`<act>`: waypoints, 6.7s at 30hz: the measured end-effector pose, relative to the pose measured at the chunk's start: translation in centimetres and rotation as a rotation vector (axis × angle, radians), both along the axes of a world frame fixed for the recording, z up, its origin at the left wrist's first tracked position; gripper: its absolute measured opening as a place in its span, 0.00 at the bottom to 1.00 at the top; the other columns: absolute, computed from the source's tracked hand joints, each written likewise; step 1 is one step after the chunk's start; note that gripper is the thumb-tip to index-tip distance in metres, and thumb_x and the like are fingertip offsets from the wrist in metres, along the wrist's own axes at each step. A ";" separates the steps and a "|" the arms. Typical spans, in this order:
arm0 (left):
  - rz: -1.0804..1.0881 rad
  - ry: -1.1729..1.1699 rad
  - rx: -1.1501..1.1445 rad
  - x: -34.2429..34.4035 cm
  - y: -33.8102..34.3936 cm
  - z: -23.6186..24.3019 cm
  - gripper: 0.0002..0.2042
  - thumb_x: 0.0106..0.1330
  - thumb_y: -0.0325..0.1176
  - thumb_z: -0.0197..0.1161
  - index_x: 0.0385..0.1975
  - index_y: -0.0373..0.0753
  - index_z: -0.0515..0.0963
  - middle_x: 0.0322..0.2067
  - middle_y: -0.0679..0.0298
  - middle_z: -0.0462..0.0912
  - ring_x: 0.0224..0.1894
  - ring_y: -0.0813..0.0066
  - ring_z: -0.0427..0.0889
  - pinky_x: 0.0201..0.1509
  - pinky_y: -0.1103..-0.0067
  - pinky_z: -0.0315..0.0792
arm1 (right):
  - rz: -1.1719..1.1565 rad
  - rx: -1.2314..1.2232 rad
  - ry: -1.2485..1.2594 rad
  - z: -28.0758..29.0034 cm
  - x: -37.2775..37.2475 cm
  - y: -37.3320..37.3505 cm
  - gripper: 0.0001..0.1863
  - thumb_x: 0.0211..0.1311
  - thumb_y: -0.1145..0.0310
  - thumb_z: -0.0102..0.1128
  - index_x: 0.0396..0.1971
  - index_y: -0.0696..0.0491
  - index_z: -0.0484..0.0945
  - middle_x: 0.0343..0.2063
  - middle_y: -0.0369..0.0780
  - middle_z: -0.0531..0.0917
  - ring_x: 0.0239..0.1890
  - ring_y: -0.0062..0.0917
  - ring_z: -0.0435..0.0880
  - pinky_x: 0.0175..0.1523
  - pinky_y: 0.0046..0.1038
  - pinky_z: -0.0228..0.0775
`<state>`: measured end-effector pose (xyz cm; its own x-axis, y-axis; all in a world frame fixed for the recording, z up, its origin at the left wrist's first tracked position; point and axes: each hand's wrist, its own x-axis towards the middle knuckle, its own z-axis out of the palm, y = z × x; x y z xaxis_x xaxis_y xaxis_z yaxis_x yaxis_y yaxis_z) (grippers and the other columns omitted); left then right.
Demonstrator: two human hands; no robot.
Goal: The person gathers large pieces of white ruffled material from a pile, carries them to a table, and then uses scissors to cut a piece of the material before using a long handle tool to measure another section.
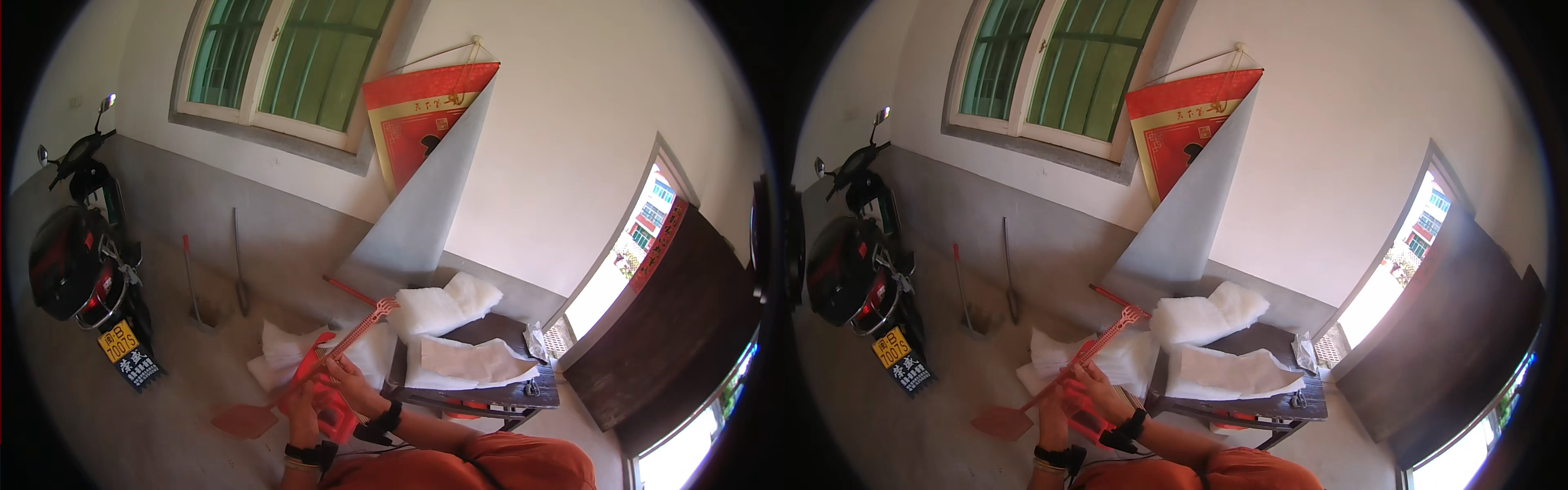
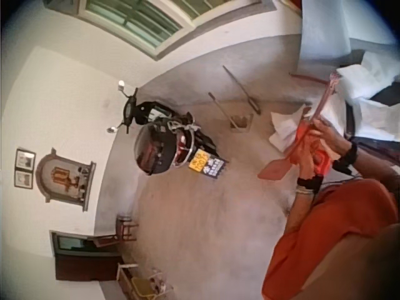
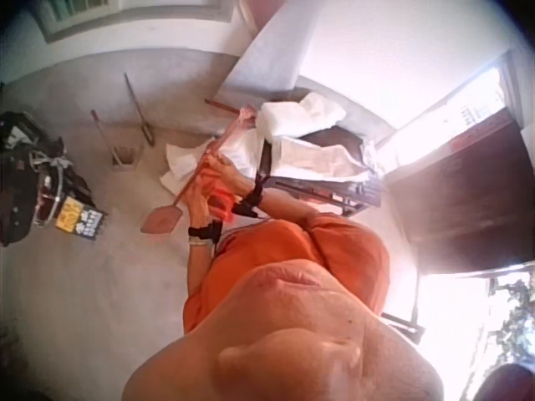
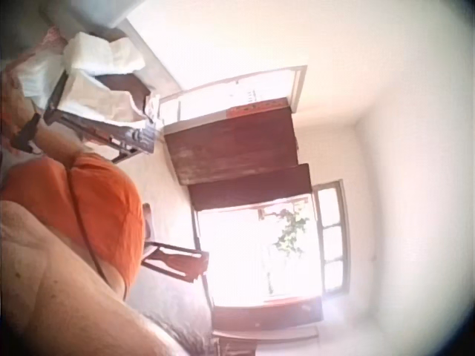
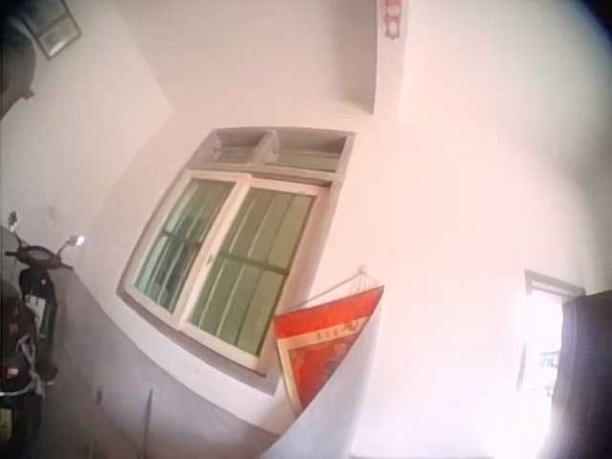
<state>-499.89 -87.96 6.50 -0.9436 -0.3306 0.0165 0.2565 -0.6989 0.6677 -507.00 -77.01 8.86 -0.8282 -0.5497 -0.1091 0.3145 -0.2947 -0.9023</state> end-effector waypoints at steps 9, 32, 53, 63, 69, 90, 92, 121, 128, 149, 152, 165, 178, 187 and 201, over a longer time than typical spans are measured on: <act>0.336 0.278 -0.808 -1.5 -7.8 4.8 0.10 0.60 0.26 0.62 0.41 0.32 0.75 0.31 0.67 0.76 0.33 0.79 0.77 0.39 0.83 0.73 | -0.323 -0.093 0.354 10.2 -4.1 -5.1 0.11 0.70 0.59 0.45 0.39 0.51 0.69 0.37 0.40 0.80 0.40 0.29 0.82 0.46 0.36 0.77; 0.476 0.182 -1.688 -22.7 -8.4 6.6 0.20 0.51 0.36 0.67 0.46 0.46 0.78 0.39 0.68 0.76 0.43 0.68 0.71 0.46 0.70 0.59 | -0.327 0.019 0.467 17.5 -24.4 -3.6 0.14 0.68 0.56 0.49 0.42 0.50 0.70 0.37 0.38 0.79 0.40 0.25 0.81 0.45 0.35 0.76; 1.091 0.485 -2.274 -64.8 -36.5 22.8 0.06 0.51 0.31 0.62 0.25 0.48 0.85 0.25 0.67 0.72 0.34 0.70 0.70 0.37 0.74 0.59 | -0.166 0.306 0.146 8.0 -39.4 -15.2 0.15 0.68 0.61 0.50 0.46 0.56 0.72 0.39 0.38 0.79 0.41 0.22 0.80 0.45 0.23 0.73; 1.126 0.543 -2.218 -80.0 -39.2 25.8 0.06 0.52 0.32 0.60 0.27 0.49 0.84 0.27 0.68 0.73 0.34 0.70 0.73 0.36 0.72 0.65 | -0.261 0.403 -0.127 1.4 -40.1 -17.9 0.16 0.68 0.62 0.50 0.47 0.58 0.70 0.40 0.40 0.80 0.41 0.22 0.80 0.47 0.24 0.73; 1.071 0.519 -2.234 -87.0 -38.3 24.3 0.06 0.52 0.31 0.59 0.26 0.50 0.83 0.32 0.68 0.73 0.33 0.70 0.77 0.31 0.70 0.74 | -0.451 0.409 -0.217 -1.5 -38.8 -16.6 0.18 0.67 0.61 0.52 0.48 0.59 0.69 0.40 0.40 0.80 0.41 0.22 0.80 0.49 0.24 0.73; 0.851 0.428 -2.410 -92.0 -38.5 21.7 0.07 0.59 0.28 0.54 0.29 0.42 0.81 0.38 0.60 0.75 0.32 0.61 0.83 0.31 0.69 0.77 | -0.679 0.448 -0.377 -3.6 -32.4 -17.3 0.17 0.65 0.57 0.52 0.45 0.55 0.72 0.39 0.36 0.80 0.43 0.21 0.79 0.49 0.25 0.70; 0.784 0.367 -2.472 -93.6 -39.3 21.7 0.08 0.62 0.31 0.54 0.33 0.43 0.81 0.39 0.58 0.75 0.34 0.58 0.82 0.34 0.67 0.76 | -0.681 0.473 -0.373 -3.9 -32.1 -17.5 0.18 0.65 0.57 0.52 0.45 0.55 0.72 0.39 0.35 0.80 0.42 0.20 0.79 0.49 0.25 0.70; -0.249 0.722 -1.472 -63.2 -22.5 -0.1 0.14 0.65 0.30 0.55 0.50 0.40 0.75 0.44 0.57 0.76 0.47 0.62 0.73 0.53 0.70 0.66 | -0.784 0.500 -0.386 -5.8 -20.5 -14.3 0.15 0.63 0.62 0.52 0.41 0.57 0.76 0.35 0.37 0.81 0.38 0.19 0.79 0.43 0.22 0.73; -0.700 0.629 -1.255 -42.3 -8.7 -4.0 0.14 0.60 0.25 0.57 0.46 0.39 0.77 0.38 0.61 0.75 0.35 0.71 0.76 0.44 0.77 0.70 | -0.892 0.353 -0.438 -8.1 -6.3 -6.8 0.18 0.65 0.58 0.52 0.47 0.55 0.74 0.40 0.37 0.80 0.43 0.22 0.79 0.47 0.25 0.73; -0.869 0.931 -1.469 -17.1 35.5 -6.6 0.20 0.54 0.34 0.66 0.49 0.45 0.76 0.41 0.57 0.73 0.42 0.58 0.77 0.45 0.68 0.73 | -1.371 0.211 -0.478 -7.6 18.7 19.4 0.17 0.66 0.56 0.52 0.45 0.54 0.72 0.39 0.38 0.80 0.43 0.21 0.79 0.49 0.24 0.71; -0.796 0.936 -1.488 -18.4 41.5 -8.1 0.23 0.53 0.35 0.68 0.50 0.44 0.74 0.41 0.57 0.73 0.42 0.58 0.76 0.45 0.69 0.73 | -1.372 0.265 -0.515 -7.5 18.4 25.7 0.17 0.67 0.57 0.51 0.45 0.54 0.72 0.40 0.38 0.80 0.43 0.21 0.79 0.49 0.24 0.71; -0.667 0.783 -1.529 -18.1 59.6 -8.4 0.21 0.54 0.34 0.67 0.49 0.41 0.75 0.42 0.57 0.74 0.43 0.61 0.76 0.45 0.71 0.72 | -1.143 0.468 -0.451 -8.8 13.5 53.5 0.14 0.67 0.63 0.48 0.45 0.56 0.73 0.37 0.38 0.81 0.41 0.21 0.80 0.45 0.23 0.72; -0.570 0.144 -1.522 -16.2 69.0 -12.6 0.17 0.55 0.31 0.65 0.46 0.41 0.77 0.31 0.59 0.77 0.28 0.68 0.78 0.36 0.75 0.74 | -0.650 0.609 -0.133 -16.4 1.2 75.8 0.10 0.64 0.70 0.48 0.39 0.58 0.75 0.29 0.39 0.82 0.30 0.19 0.80 0.36 0.20 0.72; -0.815 -0.348 -0.636 -10.6 68.4 -8.4 0.19 0.70 0.45 0.50 0.45 0.35 0.75 0.24 0.69 0.75 0.27 0.82 0.74 0.33 0.83 0.71 | -0.237 0.000 -0.324 -11.4 -2.0 71.6 0.19 0.70 0.51 0.42 0.27 0.51 0.69 0.16 0.28 0.63 0.22 0.14 0.66 0.33 0.19 0.65; -0.248 -0.271 -0.475 0.1 50.5 -6.0 0.20 0.72 0.41 0.48 0.52 0.31 0.72 0.34 0.69 0.77 0.34 0.85 0.74 0.37 0.85 0.71 | -0.047 0.131 -0.109 -6.5 2.9 50.2 0.17 0.69 0.52 0.45 0.30 0.52 0.70 0.25 0.34 0.77 0.28 0.17 0.77 0.35 0.20 0.73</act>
<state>-499.80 -37.46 0.55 -0.9830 -0.1150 -0.1432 -0.0990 -0.3249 0.9405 -504.12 -26.81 2.33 -0.8321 -0.4858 -0.2675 0.4011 -0.1940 -0.8953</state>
